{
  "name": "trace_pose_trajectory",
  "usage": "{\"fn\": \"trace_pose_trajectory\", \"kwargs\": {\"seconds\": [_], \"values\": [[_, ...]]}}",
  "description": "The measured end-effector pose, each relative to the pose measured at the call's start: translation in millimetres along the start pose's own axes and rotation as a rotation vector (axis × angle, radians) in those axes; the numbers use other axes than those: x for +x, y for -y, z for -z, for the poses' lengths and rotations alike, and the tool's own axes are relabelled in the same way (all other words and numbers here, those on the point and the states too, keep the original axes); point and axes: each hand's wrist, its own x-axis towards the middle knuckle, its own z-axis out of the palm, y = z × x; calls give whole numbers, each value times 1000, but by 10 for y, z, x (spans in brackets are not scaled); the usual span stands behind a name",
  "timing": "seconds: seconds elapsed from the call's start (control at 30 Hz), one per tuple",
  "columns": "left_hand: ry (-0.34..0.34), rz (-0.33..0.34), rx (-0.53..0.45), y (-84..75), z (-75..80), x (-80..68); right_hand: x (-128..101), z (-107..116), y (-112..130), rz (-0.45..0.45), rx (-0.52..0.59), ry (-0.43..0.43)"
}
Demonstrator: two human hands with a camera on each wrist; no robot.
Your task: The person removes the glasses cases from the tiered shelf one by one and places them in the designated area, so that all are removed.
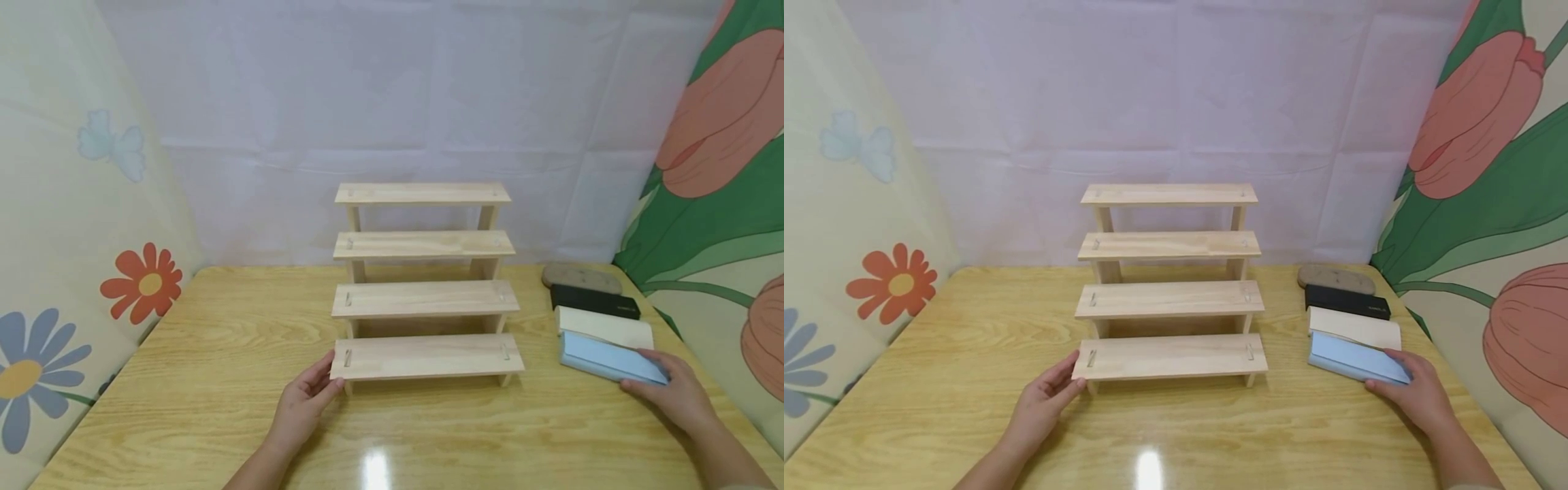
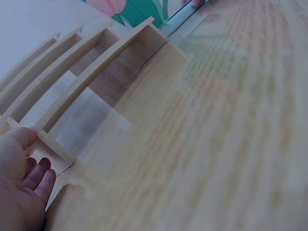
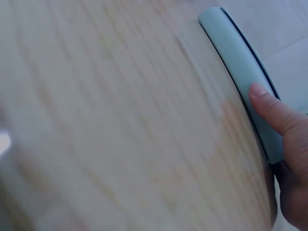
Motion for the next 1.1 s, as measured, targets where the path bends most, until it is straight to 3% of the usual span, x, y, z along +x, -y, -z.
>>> {"fn": "trace_pose_trajectory", "kwargs": {"seconds": [0.27,0.6,1.1], "values": [[5,18,0,0,5,5,15,9,-31,-56,11,-8],[9,16,7,7,15,8,31,-8,-75,-60,23,-28],[7,5,-11,3,16,-12,43,28,-47,-80,60,15]]}}
